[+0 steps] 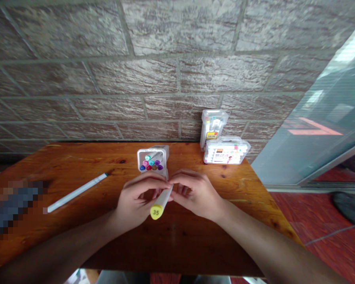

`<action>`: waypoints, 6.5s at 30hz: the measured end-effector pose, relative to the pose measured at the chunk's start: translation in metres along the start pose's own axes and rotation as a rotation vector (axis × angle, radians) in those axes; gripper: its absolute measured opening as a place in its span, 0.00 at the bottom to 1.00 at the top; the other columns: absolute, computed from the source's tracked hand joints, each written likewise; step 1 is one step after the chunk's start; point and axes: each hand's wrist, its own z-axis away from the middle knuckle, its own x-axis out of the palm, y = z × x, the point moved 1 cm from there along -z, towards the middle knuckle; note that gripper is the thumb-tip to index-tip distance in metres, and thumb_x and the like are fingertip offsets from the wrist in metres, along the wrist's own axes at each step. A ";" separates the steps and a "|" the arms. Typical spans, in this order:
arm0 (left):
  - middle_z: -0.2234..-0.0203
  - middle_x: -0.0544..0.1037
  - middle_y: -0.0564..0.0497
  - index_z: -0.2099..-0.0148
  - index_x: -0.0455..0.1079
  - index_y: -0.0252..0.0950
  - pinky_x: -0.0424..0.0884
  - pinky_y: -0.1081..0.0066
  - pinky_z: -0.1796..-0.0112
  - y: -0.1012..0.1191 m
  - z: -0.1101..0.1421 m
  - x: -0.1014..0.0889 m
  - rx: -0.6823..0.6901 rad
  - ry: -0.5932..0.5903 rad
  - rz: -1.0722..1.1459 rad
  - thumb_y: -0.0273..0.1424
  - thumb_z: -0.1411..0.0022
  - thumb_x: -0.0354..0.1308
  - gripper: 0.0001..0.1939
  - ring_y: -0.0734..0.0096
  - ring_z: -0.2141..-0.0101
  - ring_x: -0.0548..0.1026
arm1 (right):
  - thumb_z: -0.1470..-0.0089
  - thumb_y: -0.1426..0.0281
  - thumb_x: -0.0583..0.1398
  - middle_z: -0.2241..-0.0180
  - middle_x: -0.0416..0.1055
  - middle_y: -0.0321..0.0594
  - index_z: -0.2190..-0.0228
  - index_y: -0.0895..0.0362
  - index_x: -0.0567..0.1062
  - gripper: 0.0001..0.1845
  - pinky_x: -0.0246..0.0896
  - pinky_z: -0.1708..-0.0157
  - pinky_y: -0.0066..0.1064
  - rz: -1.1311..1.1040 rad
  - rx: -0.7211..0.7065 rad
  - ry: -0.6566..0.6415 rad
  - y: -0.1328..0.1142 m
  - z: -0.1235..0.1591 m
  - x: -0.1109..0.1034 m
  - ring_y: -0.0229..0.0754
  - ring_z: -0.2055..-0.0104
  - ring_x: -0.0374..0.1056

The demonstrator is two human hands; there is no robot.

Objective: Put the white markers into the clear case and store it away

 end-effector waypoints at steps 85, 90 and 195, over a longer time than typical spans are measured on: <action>0.63 0.80 0.46 0.55 0.80 0.33 0.72 0.77 0.72 0.004 -0.002 0.000 0.016 -0.013 0.001 0.21 0.40 0.71 0.11 0.76 0.71 0.75 | 0.40 0.75 0.68 0.64 0.78 0.43 0.60 0.57 0.80 0.05 0.70 0.71 0.27 0.036 -0.023 -0.029 0.000 0.001 -0.001 0.38 0.70 0.73; 0.63 0.80 0.46 0.54 0.80 0.33 0.71 0.77 0.72 0.003 -0.002 0.000 0.015 -0.013 0.008 0.21 0.40 0.71 0.11 0.77 0.72 0.74 | 0.40 0.75 0.68 0.64 0.78 0.42 0.61 0.57 0.80 0.06 0.69 0.71 0.27 0.032 -0.034 -0.026 -0.002 0.001 -0.001 0.38 0.71 0.73; 0.69 0.86 0.50 0.58 0.80 0.34 0.76 0.77 0.75 0.013 -0.014 -0.017 -0.228 0.345 0.009 0.29 0.38 0.70 0.07 0.72 0.73 0.82 | 0.52 0.67 0.77 0.78 0.78 0.34 0.64 0.57 0.86 0.13 0.68 0.83 0.23 -0.488 0.330 0.239 0.009 -0.014 -0.030 0.33 0.84 0.69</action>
